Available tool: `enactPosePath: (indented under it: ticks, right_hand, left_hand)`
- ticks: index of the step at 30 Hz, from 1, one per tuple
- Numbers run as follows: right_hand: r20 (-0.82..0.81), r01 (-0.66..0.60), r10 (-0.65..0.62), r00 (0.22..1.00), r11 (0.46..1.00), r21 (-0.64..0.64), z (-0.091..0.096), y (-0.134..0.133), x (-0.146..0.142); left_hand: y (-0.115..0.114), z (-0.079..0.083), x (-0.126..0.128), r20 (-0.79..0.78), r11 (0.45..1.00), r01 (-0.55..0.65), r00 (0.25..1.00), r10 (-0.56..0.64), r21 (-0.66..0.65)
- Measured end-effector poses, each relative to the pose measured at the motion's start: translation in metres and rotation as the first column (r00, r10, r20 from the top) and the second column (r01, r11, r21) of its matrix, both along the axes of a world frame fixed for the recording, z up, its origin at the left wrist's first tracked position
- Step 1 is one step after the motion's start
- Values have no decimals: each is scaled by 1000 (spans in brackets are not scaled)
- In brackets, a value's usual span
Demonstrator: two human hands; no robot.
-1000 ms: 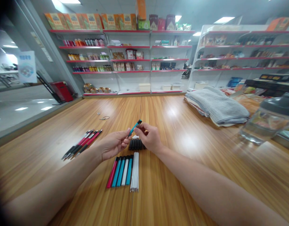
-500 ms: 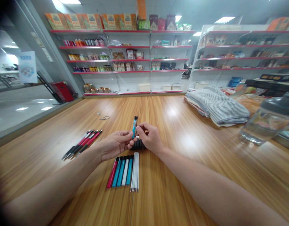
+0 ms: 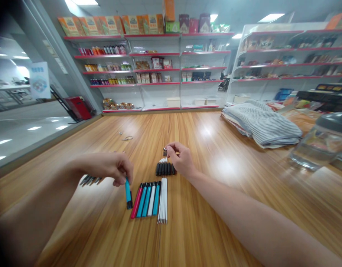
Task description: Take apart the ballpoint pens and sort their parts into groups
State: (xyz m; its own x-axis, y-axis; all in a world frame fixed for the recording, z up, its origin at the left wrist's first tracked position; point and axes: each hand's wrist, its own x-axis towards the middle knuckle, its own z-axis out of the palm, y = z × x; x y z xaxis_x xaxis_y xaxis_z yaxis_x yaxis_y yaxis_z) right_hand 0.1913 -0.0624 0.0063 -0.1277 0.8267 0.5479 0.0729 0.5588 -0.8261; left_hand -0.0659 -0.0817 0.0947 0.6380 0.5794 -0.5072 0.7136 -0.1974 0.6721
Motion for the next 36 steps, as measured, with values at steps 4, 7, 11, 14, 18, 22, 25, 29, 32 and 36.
enactPosePath:
  ticks: [4, 7, 11, 14, 18, 22, 25, 29, 32, 36]
  right_hand:
    - [2, 8, -8, 1000, 1000, 2, -1, 2, 1]
    - [7, 16, -16, 1000, 1000, -8, -1, 2, 2]
    - [11, 18, -18, 1000, 1000, -18, -2, 3, 2]
    - [20, 21, -21, 1000, 1000, -22, -3, 4, 2]
    - [39, 31, -31, 999, 999, -8, -4, 6, 3]
    - [45, 24, -24, 999, 1000, -2, -4, 6, 3]
    - [57, 34, -34, 998, 999, 0, -3, 6, 4]
    - [66, 43, -43, 997, 999, -4, -4, 7, 4]
    - [76, 57, -56, 996, 998, -7, -5, 8, 4]
    - [87, 59, -58, 995, 998, -8, -5, 8, 4]
  left_hand:
    - [0, -7, -5, -170, 998, 52, 984, -54, -19]
    - [1, -10, -2, -247, 996, 84, 966, -75, 25]
    - [1, -8, 0, -296, 988, 110, 952, -74, 106]
    - [-3, -3, 4, -379, 956, 71, 924, 44, 284]
    - [-11, -1, 14, -541, 924, 1, 811, 224, 383]
    - [-16, -9, 26, -591, 961, 5, 790, 165, 275]
    - [-15, -13, 31, -596, 954, 55, 791, 138, 294]
    - [-13, -10, 33, -520, 881, 99, 835, 179, 463]
    - [-13, -9, 33, -483, 905, 36, 854, 192, 424]
    - [-10, -11, 29, -418, 922, -32, 885, 205, 386]
